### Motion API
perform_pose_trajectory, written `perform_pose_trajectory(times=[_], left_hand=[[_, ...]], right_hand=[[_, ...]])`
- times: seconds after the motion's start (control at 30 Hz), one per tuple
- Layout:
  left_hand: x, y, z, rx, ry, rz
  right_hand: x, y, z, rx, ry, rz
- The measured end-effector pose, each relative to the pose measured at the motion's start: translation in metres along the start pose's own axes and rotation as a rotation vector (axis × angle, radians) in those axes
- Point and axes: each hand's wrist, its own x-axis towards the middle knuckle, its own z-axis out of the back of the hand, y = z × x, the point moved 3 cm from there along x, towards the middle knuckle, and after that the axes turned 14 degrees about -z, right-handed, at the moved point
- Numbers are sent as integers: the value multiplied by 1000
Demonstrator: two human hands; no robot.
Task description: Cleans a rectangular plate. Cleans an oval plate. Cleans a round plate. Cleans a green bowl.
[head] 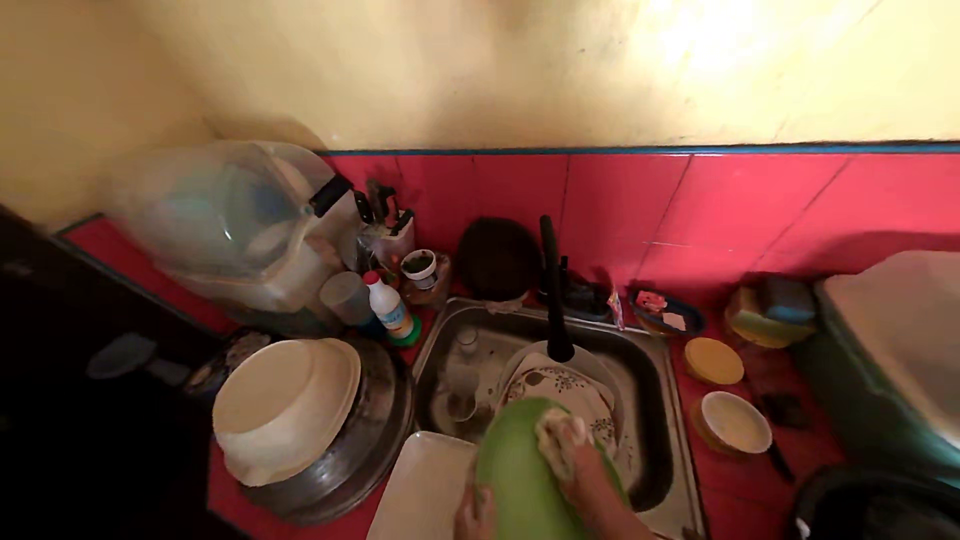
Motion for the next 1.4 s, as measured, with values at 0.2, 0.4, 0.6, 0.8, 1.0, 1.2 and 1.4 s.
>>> perform_pose_trajectory(times=[0.2,0.4,0.6,0.8,1.0,1.2,1.4], left_hand=[[6,-16,-9,-36,-96,-66],[4,-20,-3,-144,-72,-118],[20,-15,6,-70,-187,-161],[3,-6,-11,-171,-53,-76],[22,-2,-7,-149,-234,-35],[40,33,25,-196,-480,-40],[25,33,-7,-294,-528,117]], right_hand=[[-54,42,-13,-139,129,284],[-4,19,17,-95,-29,-53],[-53,30,-9,-5,289,176],[4,6,11,-60,82,70],[-58,65,-15,22,500,254],[-60,30,-9,-212,134,366],[-82,56,-30,-74,208,345]])
